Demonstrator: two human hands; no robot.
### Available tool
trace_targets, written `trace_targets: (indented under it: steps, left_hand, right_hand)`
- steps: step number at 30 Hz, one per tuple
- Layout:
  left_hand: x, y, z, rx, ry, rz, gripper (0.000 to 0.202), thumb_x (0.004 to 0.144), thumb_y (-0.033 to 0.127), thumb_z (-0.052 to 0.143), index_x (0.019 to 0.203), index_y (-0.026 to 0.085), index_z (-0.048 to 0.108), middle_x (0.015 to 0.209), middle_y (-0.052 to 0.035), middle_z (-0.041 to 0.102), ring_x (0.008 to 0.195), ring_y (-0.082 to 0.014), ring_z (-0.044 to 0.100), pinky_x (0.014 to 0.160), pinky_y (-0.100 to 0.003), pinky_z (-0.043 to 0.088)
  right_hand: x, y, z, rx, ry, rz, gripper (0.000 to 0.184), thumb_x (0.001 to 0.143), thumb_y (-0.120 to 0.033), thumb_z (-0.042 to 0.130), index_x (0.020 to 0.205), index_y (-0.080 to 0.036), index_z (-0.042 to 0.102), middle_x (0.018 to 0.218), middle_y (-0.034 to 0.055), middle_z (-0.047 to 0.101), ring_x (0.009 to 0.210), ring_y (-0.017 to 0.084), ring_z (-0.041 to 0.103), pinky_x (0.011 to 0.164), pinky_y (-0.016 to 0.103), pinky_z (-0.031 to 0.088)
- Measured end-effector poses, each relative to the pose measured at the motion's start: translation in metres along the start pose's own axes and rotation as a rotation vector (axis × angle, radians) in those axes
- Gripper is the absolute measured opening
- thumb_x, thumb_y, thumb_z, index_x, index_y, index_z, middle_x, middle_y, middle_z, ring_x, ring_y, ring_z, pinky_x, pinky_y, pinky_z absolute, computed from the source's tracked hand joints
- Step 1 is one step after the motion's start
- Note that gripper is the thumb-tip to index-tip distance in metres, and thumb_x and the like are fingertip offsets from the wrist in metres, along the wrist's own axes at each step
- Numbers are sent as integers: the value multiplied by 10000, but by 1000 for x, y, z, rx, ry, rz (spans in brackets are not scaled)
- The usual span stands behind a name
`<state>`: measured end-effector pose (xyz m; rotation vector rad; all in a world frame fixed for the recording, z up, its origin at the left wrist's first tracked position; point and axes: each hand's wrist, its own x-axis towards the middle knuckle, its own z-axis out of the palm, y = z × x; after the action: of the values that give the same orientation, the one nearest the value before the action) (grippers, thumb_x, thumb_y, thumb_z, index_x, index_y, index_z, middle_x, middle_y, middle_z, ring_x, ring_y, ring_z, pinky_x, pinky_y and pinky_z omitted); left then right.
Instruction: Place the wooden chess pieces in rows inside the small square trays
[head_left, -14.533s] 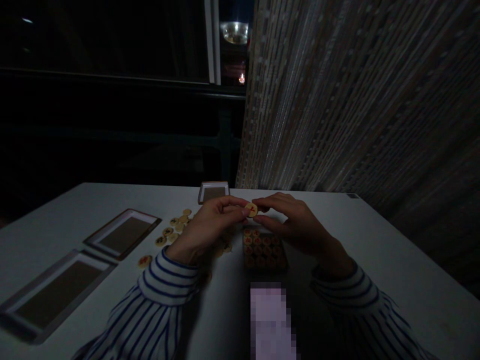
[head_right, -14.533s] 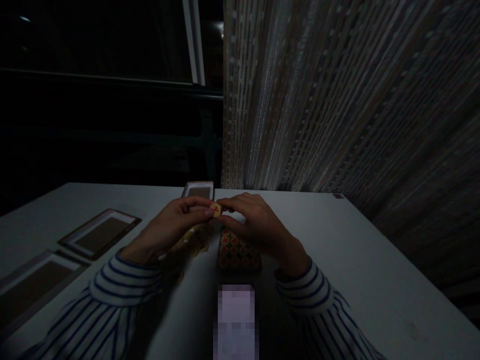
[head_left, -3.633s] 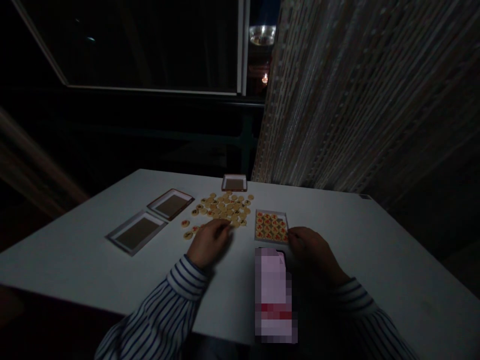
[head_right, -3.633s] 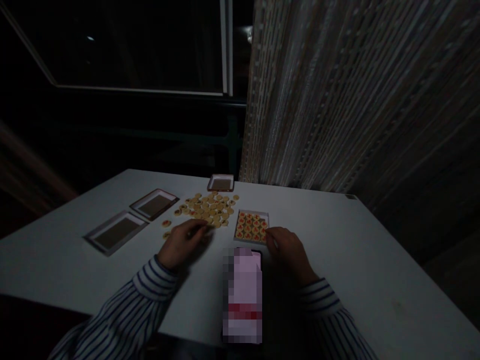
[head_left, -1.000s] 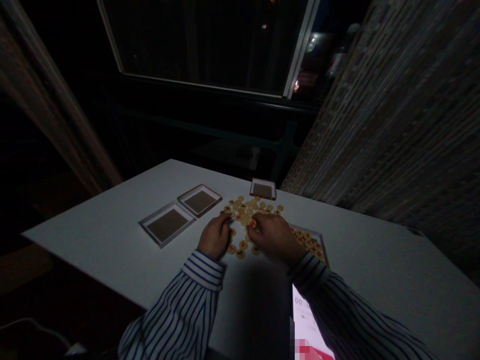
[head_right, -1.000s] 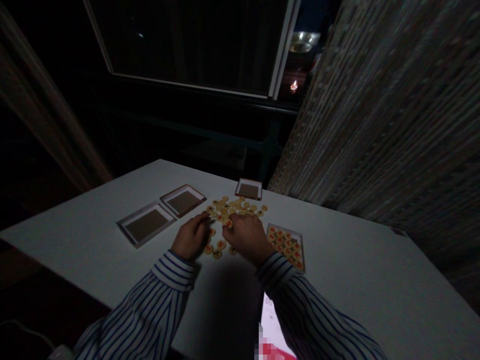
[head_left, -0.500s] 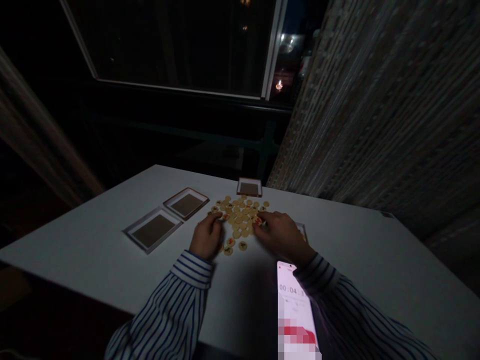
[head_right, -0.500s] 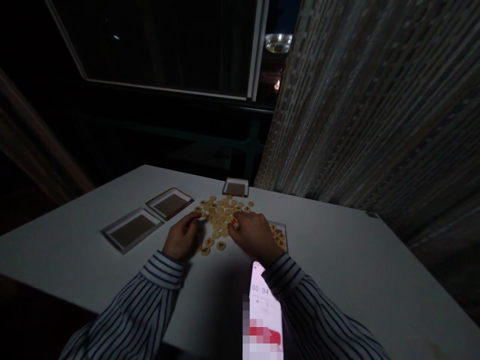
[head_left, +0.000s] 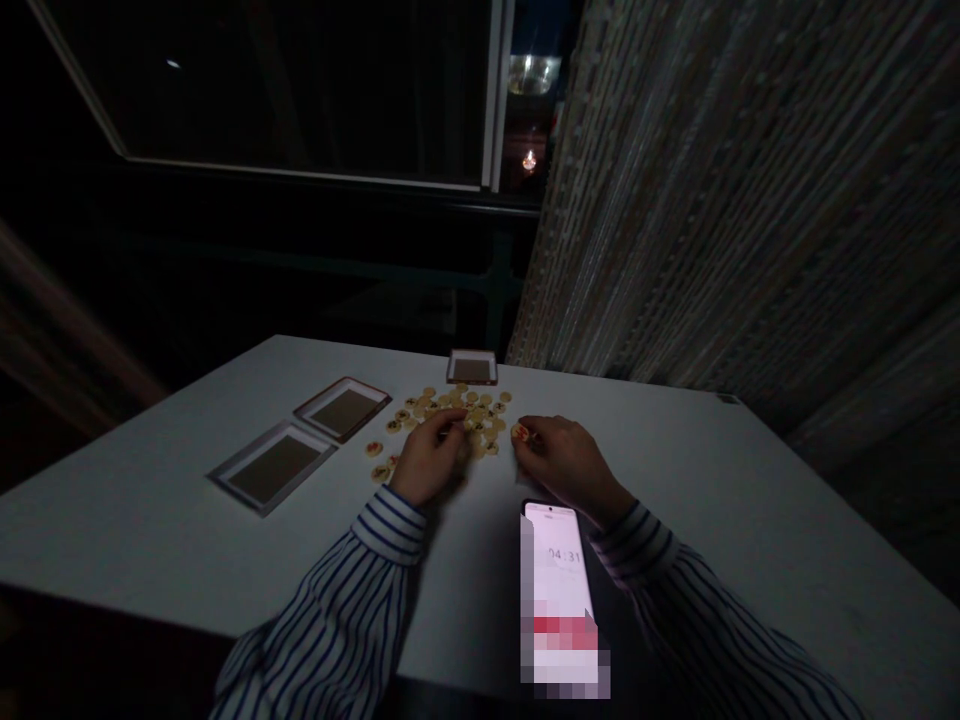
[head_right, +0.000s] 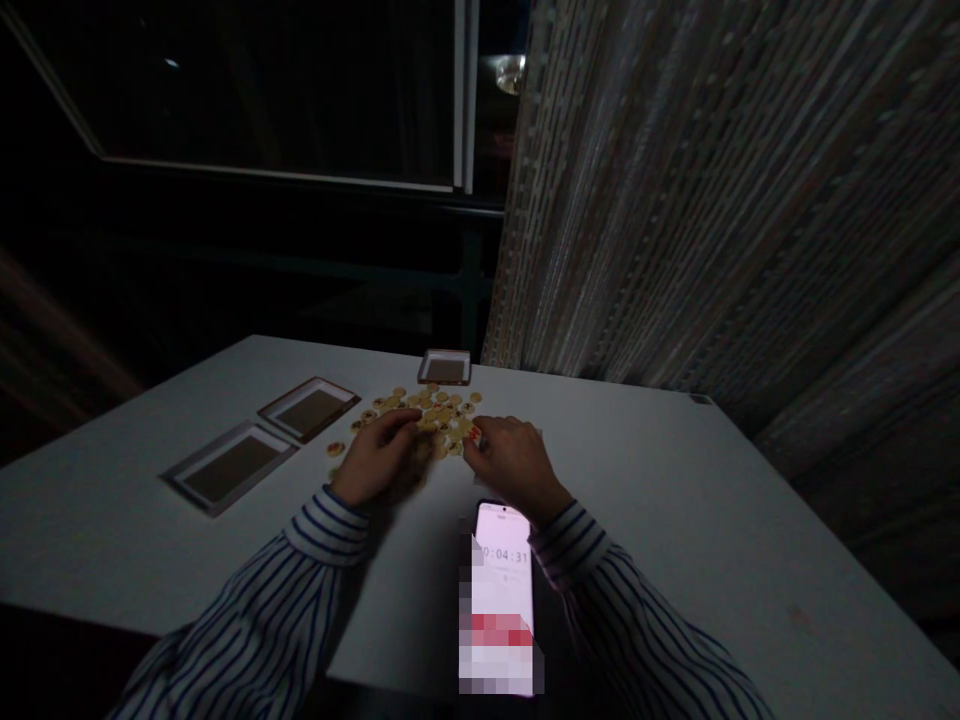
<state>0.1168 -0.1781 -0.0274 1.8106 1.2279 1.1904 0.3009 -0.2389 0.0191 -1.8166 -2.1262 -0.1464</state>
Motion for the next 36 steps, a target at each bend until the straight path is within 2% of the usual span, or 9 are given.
trace_targets:
  steps: [6, 12, 20, 24, 28, 36]
  left_hand:
    - [5, 19, 24, -124, -59, -8, 296, 797, 278, 491, 1024, 134, 615, 1049, -94, 650, 970, -193, 596, 900, -352, 445]
    - [7, 21, 49, -188, -116, 24, 275, 799, 265, 492, 1007, 138, 620, 1024, -94, 658, 941, -189, 606, 862, -335, 462]
    - [10, 28, 72, -203, -140, 36, 263, 810, 268, 468, 966, 136, 633, 952, -81, 672, 919, -178, 607, 867, -315, 450]
    - [7, 29, 84, -278, -169, -2, 280, 805, 303, 481, 954, 124, 635, 916, -89, 679, 873, -190, 618, 823, -328, 469]
    - [2, 25, 93, -375, -179, -47, 298, 792, 344, 504, 930, 115, 634, 868, -85, 679, 808, -172, 621, 761, -299, 487]
    - [-6, 17, 101, -575, -227, -184, 323, 734, 422, 576, 868, 137, 647, 819, -59, 697, 760, -164, 637, 704, -280, 506]
  right_hand:
    - [-8, 15, 4, 22, 58, 15, 315, 844, -336, 432, 1053, -179, 609, 942, 56, 671, 844, 179, 575, 745, 276, 360]
    - [-15, 28, 4, 59, 44, 56, 298, 835, -329, 440, 1033, -186, 610, 922, 44, 670, 831, 166, 573, 730, 264, 363]
    - [-25, 46, 15, 108, 115, 67, 306, 816, -307, 468, 1055, -168, 599, 953, 56, 664, 844, 167, 574, 756, 277, 384]
    - [-30, 54, 25, 127, 166, 72, 306, 813, -313, 484, 1048, -145, 585, 942, 65, 659, 826, 173, 570, 761, 290, 388]
    - [-34, 60, 34, 125, 191, 78, 287, 807, -298, 495, 1024, -133, 584, 920, 69, 658, 824, 188, 563, 757, 300, 386]
    - [-37, 62, 39, 91, 138, 25, 307, 885, -345, 379, 1037, -176, 586, 912, 57, 653, 791, 174, 546, 711, 294, 354]
